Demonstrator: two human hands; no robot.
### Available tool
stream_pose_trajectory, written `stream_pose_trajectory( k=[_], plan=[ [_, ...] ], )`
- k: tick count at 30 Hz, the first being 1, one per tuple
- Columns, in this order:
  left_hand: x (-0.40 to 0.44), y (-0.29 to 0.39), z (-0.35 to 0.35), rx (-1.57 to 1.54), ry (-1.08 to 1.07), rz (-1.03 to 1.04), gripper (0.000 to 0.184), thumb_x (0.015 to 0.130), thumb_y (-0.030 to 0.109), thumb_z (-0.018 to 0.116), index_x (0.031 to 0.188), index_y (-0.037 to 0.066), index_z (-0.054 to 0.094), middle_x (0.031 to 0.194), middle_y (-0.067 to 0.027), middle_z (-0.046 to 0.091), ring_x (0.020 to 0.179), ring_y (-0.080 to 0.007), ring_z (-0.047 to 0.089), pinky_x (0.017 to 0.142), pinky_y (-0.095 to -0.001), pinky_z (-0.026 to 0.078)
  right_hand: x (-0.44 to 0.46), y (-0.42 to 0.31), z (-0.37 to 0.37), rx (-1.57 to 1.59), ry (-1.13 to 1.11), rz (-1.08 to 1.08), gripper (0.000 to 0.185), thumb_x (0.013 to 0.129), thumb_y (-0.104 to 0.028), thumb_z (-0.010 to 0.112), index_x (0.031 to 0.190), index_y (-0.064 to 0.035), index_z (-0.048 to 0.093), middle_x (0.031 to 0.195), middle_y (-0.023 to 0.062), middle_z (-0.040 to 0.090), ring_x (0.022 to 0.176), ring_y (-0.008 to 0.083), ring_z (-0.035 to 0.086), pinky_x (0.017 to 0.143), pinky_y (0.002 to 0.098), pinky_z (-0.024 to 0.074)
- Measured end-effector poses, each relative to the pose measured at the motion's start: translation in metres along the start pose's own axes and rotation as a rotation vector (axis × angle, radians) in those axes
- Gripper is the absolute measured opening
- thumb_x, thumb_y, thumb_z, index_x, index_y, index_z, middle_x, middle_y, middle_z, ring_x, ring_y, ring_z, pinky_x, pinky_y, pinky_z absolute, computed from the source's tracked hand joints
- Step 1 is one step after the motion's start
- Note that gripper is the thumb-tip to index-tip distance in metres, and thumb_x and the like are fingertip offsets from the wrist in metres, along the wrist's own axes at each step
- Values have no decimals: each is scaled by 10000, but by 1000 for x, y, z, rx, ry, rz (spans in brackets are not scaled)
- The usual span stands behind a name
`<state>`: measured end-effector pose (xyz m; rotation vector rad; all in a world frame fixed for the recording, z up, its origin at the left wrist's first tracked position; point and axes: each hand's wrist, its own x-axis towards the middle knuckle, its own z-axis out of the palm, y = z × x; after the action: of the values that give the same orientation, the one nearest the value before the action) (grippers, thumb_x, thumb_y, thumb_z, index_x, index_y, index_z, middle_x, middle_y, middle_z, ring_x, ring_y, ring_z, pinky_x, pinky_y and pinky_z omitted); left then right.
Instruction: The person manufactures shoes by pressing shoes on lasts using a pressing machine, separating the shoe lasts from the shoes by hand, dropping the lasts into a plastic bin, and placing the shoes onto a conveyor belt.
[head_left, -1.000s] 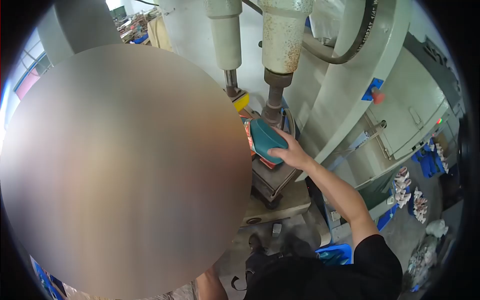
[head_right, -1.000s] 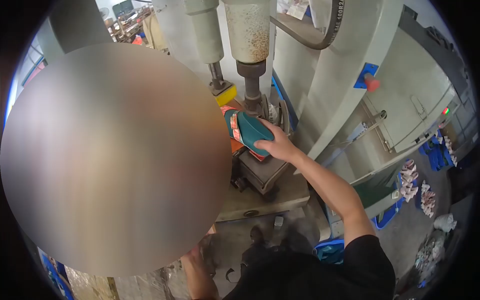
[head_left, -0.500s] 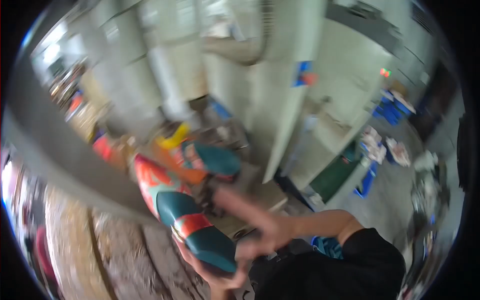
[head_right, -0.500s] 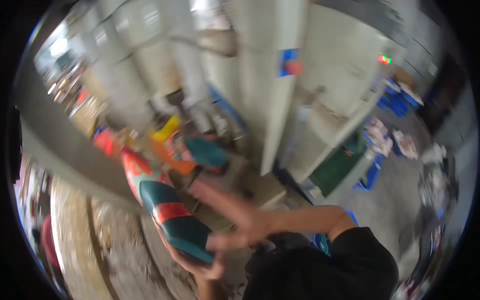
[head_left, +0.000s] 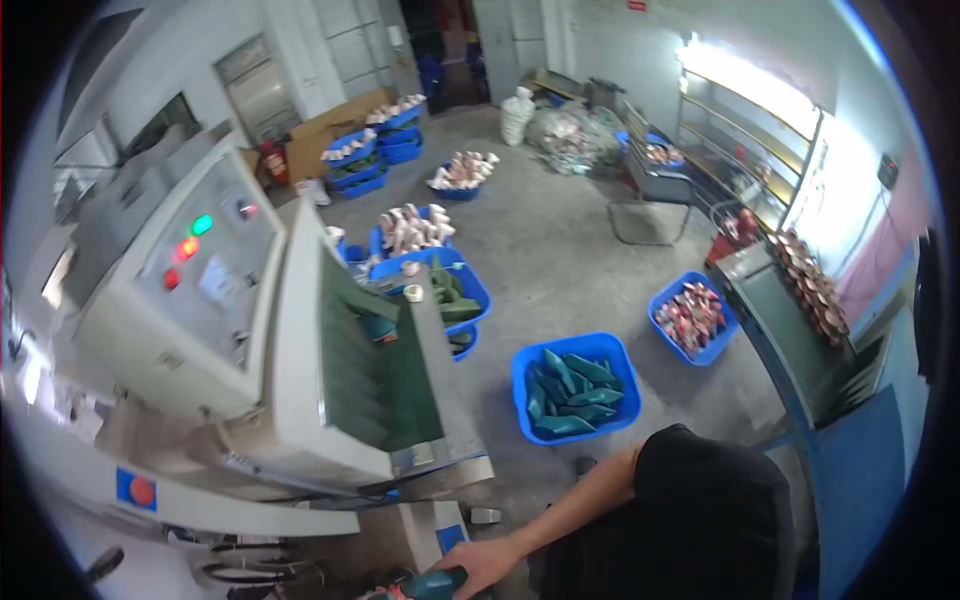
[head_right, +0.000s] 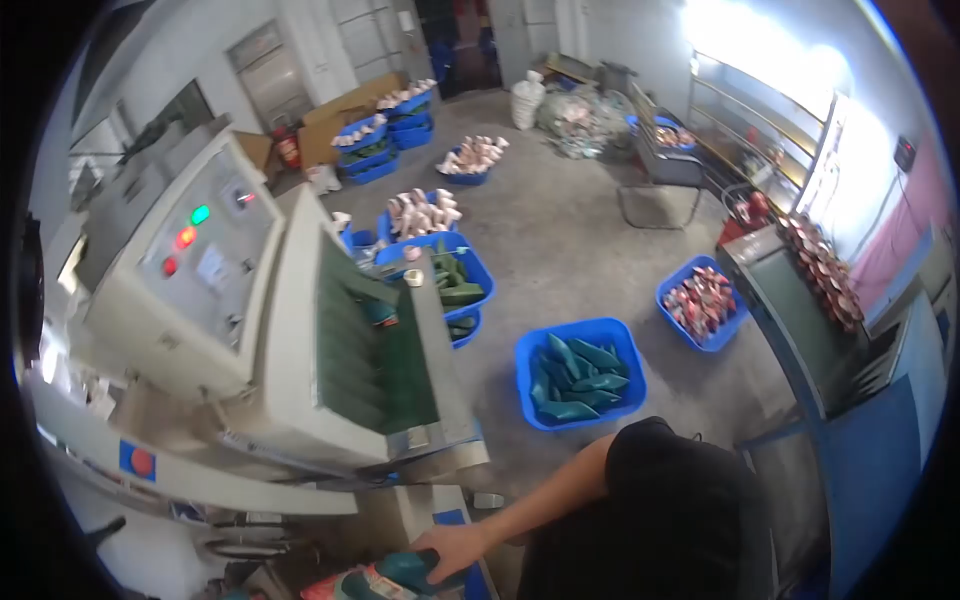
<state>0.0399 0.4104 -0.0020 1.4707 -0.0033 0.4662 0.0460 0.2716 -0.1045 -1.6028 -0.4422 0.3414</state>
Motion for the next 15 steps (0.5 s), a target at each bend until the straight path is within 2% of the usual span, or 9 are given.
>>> stream_pose_trajectory(
  k=[2, 3, 4, 5, 9, 10, 12, 13, 15],
  plan=[
    [-16, -1, 54, -223, 94, -237, 380, 1061, 331, 405, 1245, 14, 506, 1063, -96, 531, 953, -185, 520, 850, -362, 457, -40, 15, -33, 54, 57, 94, 576, 820, -256, 741, 1301, 15, 578, 1099, 186, 694, 986, 252, 673, 858, 361, 518],
    [-21, -27, 56, -210, -111, -218, 356, 1014, 312, 483, 1219, 25, 526, 1150, -142, 565, 1024, -252, 560, 918, -408, 469, -63, 19, -49, 94, 88, 182, 556, 859, -269, 728, 1300, 28, 566, 1153, 198, 677, 1038, 264, 661, 895, 373, 507],
    [-27, -59, 70, -263, -125, -309, 432, 996, 316, 475, 1344, 60, 448, 1250, -155, 543, 1081, -272, 580, 912, -413, 497, -89, 21, -64, 122, 278, 22, 459, 824, -277, 753, 1141, 38, 649, 945, 209, 709, 838, 250, 687, 754, 379, 527],
    [-36, -93, 80, -303, -133, -407, 548, 978, 319, 466, 1468, 95, 369, 1350, -168, 521, 1138, -292, 600, 905, -418, 525, -113, 26, -78, 91, 325, 56, 467, 814, -278, 758, 1148, 28, 647, 947, 215, 702, 838, 260, 684, 754, 383, 526],
    [-76, -179, 146, -358, -434, -765, 512, 978, 372, 457, 1398, 80, 455, 1301, -151, 569, 1150, -272, 591, 926, -423, 512, -211, 59, -127, 29, 554, 223, 432, 769, -313, 776, 1017, 18, 648, 877, 240, 669, 764, 338, 671, 690, 436, 514],
    [-104, -177, 171, -147, -515, -555, 503, 981, 369, 465, 1389, 74, 469, 1258, -151, 594, 1112, -280, 609, 918, -433, 519, -234, 58, -143, 9, 625, 263, 436, 764, -305, 776, 1033, 16, 656, 888, 252, 663, 812, 378, 673, 703, 448, 517],
    [-131, -185, 232, -183, -624, -678, 497, 988, 363, 484, 1387, 67, 476, 1209, -150, 621, 1052, -301, 635, 908, -456, 531, -277, 69, -165, 43, 709, 351, 497, 756, -259, 779, 1173, -16, 659, 929, 259, 677, 872, 411, 677, 750, 439, 533],
    [-134, -197, 254, -433, -616, -1026, 499, 991, 359, 496, 1393, 65, 468, 1202, -148, 623, 1030, -313, 643, 906, -469, 537, -292, 83, -168, 21, 823, 333, 433, 726, -282, 767, 1055, -14, 682, 833, 232, 683, 790, 397, 676, 729, 461, 530],
    [-152, -198, 306, -250, -555, -964, 514, 994, 374, 497, 1405, 68, 455, 1220, -144, 611, 1035, -315, 641, 906, -473, 542, -328, 72, -196, 85, 888, 345, 456, 736, -263, 747, 1110, -11, 677, 806, 230, 688, 769, 379, 686, 731, 446, 531]
  ],
)
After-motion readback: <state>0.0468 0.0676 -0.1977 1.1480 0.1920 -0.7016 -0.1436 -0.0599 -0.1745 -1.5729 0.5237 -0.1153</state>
